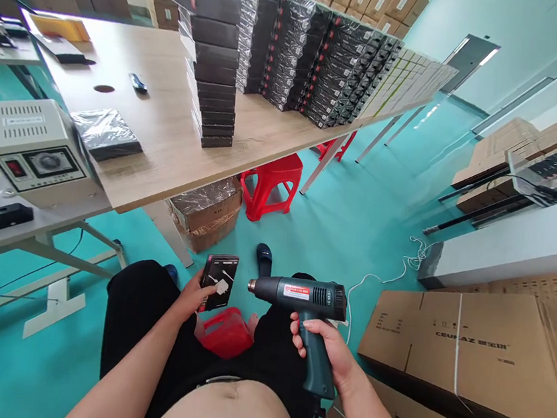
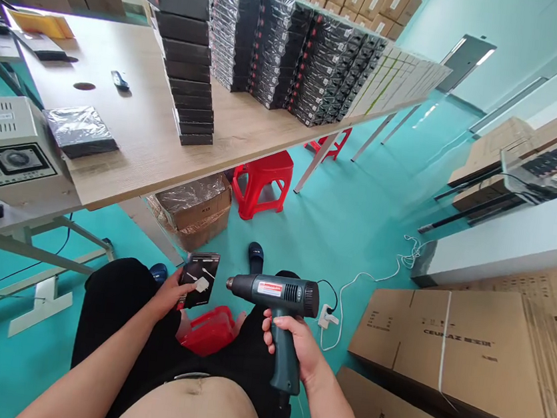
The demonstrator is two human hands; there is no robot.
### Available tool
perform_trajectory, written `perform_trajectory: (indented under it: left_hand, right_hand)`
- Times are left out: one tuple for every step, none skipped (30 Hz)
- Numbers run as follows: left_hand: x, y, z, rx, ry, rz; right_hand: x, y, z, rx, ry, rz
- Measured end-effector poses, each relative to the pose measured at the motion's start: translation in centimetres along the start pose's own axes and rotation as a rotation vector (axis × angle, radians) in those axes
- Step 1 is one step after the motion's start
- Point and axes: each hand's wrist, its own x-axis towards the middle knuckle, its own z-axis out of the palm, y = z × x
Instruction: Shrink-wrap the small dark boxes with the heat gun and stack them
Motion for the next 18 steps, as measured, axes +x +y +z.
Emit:
perform_trajectory:
  left_hand:
    - [0.0,0.0,0.1,0.081,0.008,0.057]
    - [0.0,0.1,0.2,0.139,0.007,0.094]
    - [0.0,0.1,0.3,0.171,-0.007,0.115]
    - [0.0,0.2,0.3,0.180,-0.028,0.128]
    - [0.0,0.2,0.3,0.182,-0.054,0.139]
    - [0.0,0.2,0.3,0.184,-0.075,0.153]
    - [0.1,0.2,0.2,0.197,-0.087,0.170]
    - [0.1,0.1,0.1,0.220,-0.088,0.191]
    - [0.2,0.0,-0.1,0.251,-0.080,0.210]
    - [0.3,-0.2,-0.2,0.282,-0.070,0.223]
    - [0.4,-0.4,-0.4,0.308,-0.062,0.230]
    - [0.5,-0.5,-0.5,0.323,-0.056,0.235]
    - [0.6,-0.7,-0.6,0.330,-0.056,0.241]
    - [0.7,-0.9,-0.7,0.328,-0.058,0.246]
    - [0.7,-1.0,-0.7,0.323,-0.059,0.252]
    - [0.8,-1.1,-0.8,0.319,-0.061,0.255]
    - [0.8,-1.2,-0.8,0.315,-0.061,0.256]
    - [0.8,-1.2,-0.8,0.313,-0.062,0.257]
  right_hand:
    - [0.1,-0.2,-0.2,0.014,-0.002,-0.003]
    - [0.1,-0.4,-0.4,0.026,-0.004,-0.004]
    - [0.2,-0.6,-0.5,0.037,-0.006,-0.003]
    - [0.3,-0.7,-0.5,0.045,-0.007,-0.003]
    - [0.3,-0.9,-0.5,0.050,-0.009,-0.005]
    - [0.4,-1.1,-0.5,0.049,-0.010,-0.009]
    - [0.4,-1.2,-0.4,0.044,-0.012,-0.013]
    - [0.4,-1.3,-0.3,0.037,-0.013,-0.018]
    - [0.4,-1.4,-0.2,0.029,-0.015,-0.022]
    - [0.4,-1.4,-0.1,0.019,-0.017,-0.025]
    - [0.4,-1.4,0.0,0.007,-0.021,-0.026]
    - [0.4,-1.4,0.0,-0.006,-0.025,-0.027]
    - [0.4,-1.4,0.0,-0.019,-0.028,-0.028]
    - [0.4,-1.4,-0.1,-0.032,-0.032,-0.029]
    - [0.4,-1.4,-0.1,-0.046,-0.036,-0.031]
    - [0.4,-1.4,-0.1,-0.060,-0.039,-0.034]
    - [0.4,-1.4,-0.2,-0.074,-0.042,-0.037]
    - [0.4,-1.5,-0.1,-0.087,-0.045,-0.041]
